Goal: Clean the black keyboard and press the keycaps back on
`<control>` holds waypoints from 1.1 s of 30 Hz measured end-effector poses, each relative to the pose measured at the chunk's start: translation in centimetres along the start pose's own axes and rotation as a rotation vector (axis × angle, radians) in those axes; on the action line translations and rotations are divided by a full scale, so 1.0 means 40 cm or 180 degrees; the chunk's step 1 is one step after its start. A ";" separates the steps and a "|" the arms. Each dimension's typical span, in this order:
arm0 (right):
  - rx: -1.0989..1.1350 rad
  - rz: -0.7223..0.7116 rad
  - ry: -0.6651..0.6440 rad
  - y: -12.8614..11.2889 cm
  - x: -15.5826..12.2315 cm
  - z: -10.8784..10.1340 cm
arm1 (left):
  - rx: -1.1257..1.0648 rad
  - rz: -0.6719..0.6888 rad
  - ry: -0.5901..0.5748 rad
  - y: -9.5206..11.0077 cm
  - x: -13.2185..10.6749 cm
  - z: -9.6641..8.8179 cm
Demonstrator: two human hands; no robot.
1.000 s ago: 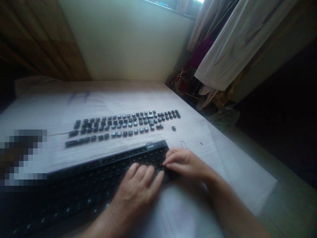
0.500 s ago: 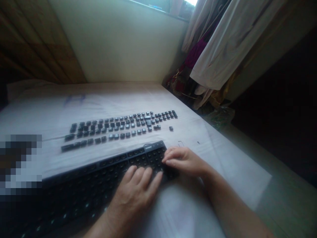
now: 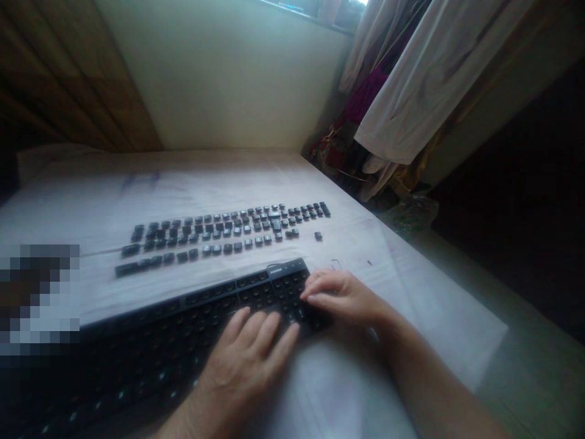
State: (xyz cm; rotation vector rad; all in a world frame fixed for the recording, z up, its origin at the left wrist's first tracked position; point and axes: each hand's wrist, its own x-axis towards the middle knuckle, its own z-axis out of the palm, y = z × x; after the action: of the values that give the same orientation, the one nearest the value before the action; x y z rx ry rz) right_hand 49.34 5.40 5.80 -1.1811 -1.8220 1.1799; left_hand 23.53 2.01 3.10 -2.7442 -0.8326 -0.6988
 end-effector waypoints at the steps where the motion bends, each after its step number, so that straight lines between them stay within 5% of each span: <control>1: -0.0003 -0.0008 0.0004 0.000 0.000 0.000 | 0.0002 -0.0003 0.0007 -0.002 -0.003 -0.001; 17: -0.0004 0.0081 0.0099 -0.001 0.005 0.005 | 0.0307 0.0054 0.0145 -0.030 -0.033 -0.014; 26: -0.0114 0.0440 0.1036 0.003 0.023 0.028 | 0.0377 0.0018 0.0220 -0.029 -0.036 -0.002; 33: -0.1005 0.0505 0.1448 0.008 0.038 -0.011 | 0.0463 0.0137 0.0576 -0.046 -0.040 0.025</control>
State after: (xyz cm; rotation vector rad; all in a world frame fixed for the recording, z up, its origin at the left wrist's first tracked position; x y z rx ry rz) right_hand 49.27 6.99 5.76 -1.6440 -1.6162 0.6385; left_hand 21.70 3.08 1.52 -2.5186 -0.7512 -0.8287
